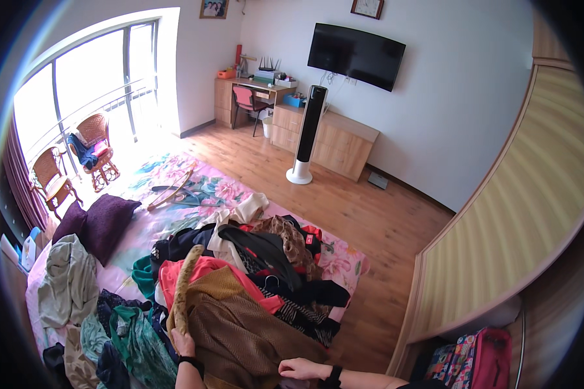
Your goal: The person picks up a tan sweater and a red garment from a pile on the bed, places each on a hanger, and hangs them on a rack inside a closet.
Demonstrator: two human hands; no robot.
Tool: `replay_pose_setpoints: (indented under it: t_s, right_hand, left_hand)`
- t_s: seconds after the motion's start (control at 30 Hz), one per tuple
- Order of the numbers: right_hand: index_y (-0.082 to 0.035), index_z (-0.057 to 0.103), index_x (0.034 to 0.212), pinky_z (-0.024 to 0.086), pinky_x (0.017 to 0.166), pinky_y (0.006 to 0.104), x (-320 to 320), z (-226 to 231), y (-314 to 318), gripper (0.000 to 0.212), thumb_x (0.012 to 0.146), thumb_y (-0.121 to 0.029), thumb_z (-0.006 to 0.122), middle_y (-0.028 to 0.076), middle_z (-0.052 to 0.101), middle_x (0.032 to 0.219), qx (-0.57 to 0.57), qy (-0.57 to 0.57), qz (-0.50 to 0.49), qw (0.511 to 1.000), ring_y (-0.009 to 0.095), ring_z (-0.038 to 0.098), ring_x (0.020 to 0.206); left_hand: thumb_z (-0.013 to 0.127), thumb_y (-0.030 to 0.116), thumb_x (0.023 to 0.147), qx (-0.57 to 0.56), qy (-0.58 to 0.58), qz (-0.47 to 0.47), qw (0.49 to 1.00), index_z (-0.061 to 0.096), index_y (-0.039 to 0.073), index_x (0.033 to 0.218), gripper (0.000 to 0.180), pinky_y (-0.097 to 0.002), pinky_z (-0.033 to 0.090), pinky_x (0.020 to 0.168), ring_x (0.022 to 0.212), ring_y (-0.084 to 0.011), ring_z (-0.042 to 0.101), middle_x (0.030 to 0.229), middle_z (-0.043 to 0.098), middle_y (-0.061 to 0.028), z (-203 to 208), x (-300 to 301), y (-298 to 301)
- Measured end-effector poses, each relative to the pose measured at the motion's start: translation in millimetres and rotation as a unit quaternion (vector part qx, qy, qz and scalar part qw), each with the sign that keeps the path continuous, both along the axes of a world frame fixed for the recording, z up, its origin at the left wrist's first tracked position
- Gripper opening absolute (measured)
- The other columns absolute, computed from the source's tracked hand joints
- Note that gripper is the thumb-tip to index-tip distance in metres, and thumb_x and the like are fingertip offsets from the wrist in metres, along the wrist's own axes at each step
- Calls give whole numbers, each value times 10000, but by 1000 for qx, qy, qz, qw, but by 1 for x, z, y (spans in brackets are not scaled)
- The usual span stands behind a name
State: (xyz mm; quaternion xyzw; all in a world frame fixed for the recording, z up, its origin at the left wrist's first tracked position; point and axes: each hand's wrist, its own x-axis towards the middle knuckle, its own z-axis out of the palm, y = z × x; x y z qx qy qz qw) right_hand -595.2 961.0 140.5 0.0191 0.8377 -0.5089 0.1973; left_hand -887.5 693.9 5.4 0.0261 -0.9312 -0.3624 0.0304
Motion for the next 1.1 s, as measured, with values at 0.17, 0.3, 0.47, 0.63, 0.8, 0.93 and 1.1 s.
replay_pose_setpoints:
  t_s: [0.17, 0.3, 0.47, 0.63, 0.8, 0.93, 1.1]
  right_hand:
    - [-74, 591, 979, 473, 771, 354, 6, -4, 3, 232, 871, -272, 535, 95, 643, 917, 16, -18, -13, 1000, 256, 612, 877]
    - [-71, 593, 975, 474, 756, 363, -5, 8, -4, 231, 864, -265, 536, 105, 645, 902, -3, -13, -11, 1000, 273, 610, 865]
    - [-72, 594, 981, 477, 757, 365, -14, 7, -9, 228, 862, -259, 542, 103, 648, 903, -3, 9, 1, 1000, 272, 613, 867]
    - [-80, 583, 971, 480, 753, 376, -34, 34, 4, 204, 859, -246, 544, 118, 643, 898, 40, 80, -43, 995, 299, 610, 874]
    - [-34, 459, 1192, 389, 936, 388, -73, 108, 18, 474, 764, -83, 658, 167, 485, 1155, 199, 427, -167, 866, 344, 471, 1076]
    - [-32, 525, 1098, 437, 871, 401, -67, 189, 0, 366, 764, -91, 662, 166, 567, 1040, 216, 450, -148, 854, 332, 540, 988]
    - [-58, 582, 1015, 484, 799, 364, -17, 249, -69, 256, 785, -118, 676, 118, 587, 1012, 109, 563, -33, 819, 285, 573, 935]
  left_hand:
    - [613, 174, 793, -141, 113, 70, 981, 516, 12, 950, 246, -434, 387, 879, 1018, -389, 492, 1130, 486, -223, 37, 37, 12]
    - [615, 248, 800, -41, -4, 61, 997, 530, 52, 984, 282, -506, 380, 862, 1046, -353, 500, 1144, 490, -160, 13, 31, -23]
    - [618, 171, 785, -14, -22, 47, 999, 508, 12, 948, 254, -437, 402, 836, 989, -386, 490, 1035, 511, -195, 33, 30, -25]
    - [631, 38, 739, 79, 135, -117, 981, 473, -16, 917, 244, -427, 401, 812, 928, -392, 479, 974, 488, -194, 134, 66, -7]
    - [641, 32, 721, 71, 216, -244, 943, 499, -7, 995, 312, -400, 418, 839, 973, -384, 500, 1082, 489, -213, 269, 122, -31]
    - [534, 35, 820, -40, 233, -250, 939, 558, 18, 1087, 268, -417, 451, 813, 960, -381, 559, 1042, 589, -196, 406, 175, -57]
    - [546, 54, 827, -114, 271, -223, 929, 546, 27, 1120, 294, -409, 440, 839, 984, -385, 545, 1088, 573, -191, 481, 232, -103]
